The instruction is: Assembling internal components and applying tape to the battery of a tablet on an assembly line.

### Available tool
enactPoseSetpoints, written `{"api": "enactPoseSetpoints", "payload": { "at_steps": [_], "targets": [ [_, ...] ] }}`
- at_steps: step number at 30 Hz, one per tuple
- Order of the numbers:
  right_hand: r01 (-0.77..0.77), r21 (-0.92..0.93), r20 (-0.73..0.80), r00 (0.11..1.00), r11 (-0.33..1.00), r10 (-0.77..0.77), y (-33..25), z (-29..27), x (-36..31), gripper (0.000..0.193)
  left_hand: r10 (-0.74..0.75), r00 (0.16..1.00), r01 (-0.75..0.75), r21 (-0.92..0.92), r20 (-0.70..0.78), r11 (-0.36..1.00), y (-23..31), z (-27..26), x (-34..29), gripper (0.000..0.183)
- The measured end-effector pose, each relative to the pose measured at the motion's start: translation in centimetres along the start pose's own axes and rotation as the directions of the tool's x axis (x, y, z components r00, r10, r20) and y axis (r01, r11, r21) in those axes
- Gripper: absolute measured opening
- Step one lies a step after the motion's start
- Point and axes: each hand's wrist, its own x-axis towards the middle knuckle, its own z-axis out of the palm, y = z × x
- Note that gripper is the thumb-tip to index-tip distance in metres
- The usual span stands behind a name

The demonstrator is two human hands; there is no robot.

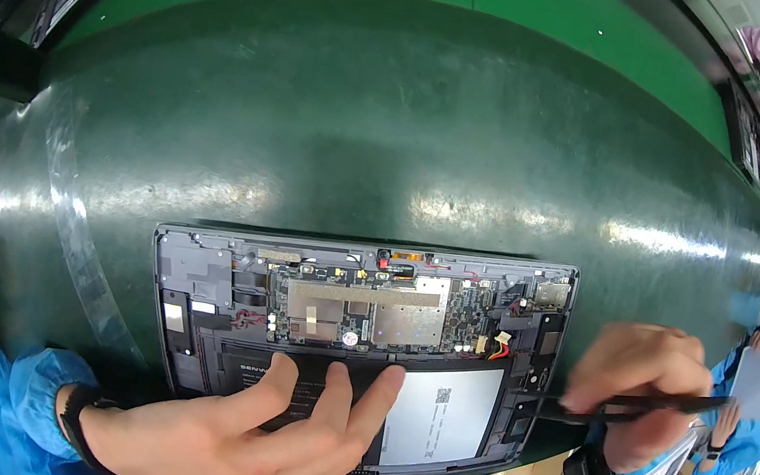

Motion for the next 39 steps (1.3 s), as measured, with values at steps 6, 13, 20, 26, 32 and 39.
{"api": "enactPoseSetpoints", "payload": {
  "at_steps": [6, 13, 20, 26, 32, 39],
  "targets": [
    [-0.367, -0.068, 0.185, 0.909, 0.928, 0.373, -0.9, 1.3, 1.3, 0.03, -0.026, 0.999, 0.026, -0.01, 0.035, 1.0, 0.0, 0.0, -0.1, 0.032],
    [-0.217, -0.288, 0.121, 0.958, 0.933, 0.26, -0.6, 1.8, 1.8, 0.03, -0.043, 0.999, 0.043, 0.002, 0.02, 0.999, -0.1, -0.4, -0.2, 0.031],
    [-0.043, -0.543, 0.153, 0.977, 0.838, 0.149, -1.2, 1.0, 1.7, 0.023, -0.07, 0.997, 0.071, -0.01, 0.028, 0.997, -0.1, -0.6, -0.2, 0.032],
    [-0.252, -0.466, 0.057, 0.948, 0.848, 0.313, -1.7, 1.8, 1.6, 0.019, 0.0, 1.0, 0.0, 0.035, -0.022, 0.999, -0.3, -0.1, -0.3, 0.032],
    [-0.284, -0.427, 0.059, 0.939, 0.858, 0.34, -1.2, 2.5, 1.6, 0.014, 0.0, 1.0, 0.001, 0.06, -0.013, 0.998, -0.2, -0.4, -0.4, 0.03],
    [-0.469, -0.344, 0.022, 0.862, 0.813, 0.507, -1.6, 2.7, 1.6, 0.009, 0.016, 0.999, -0.014, 0.071, -0.035, 0.997, -0.2, -0.1, -0.5, 0.029]
  ]
}}
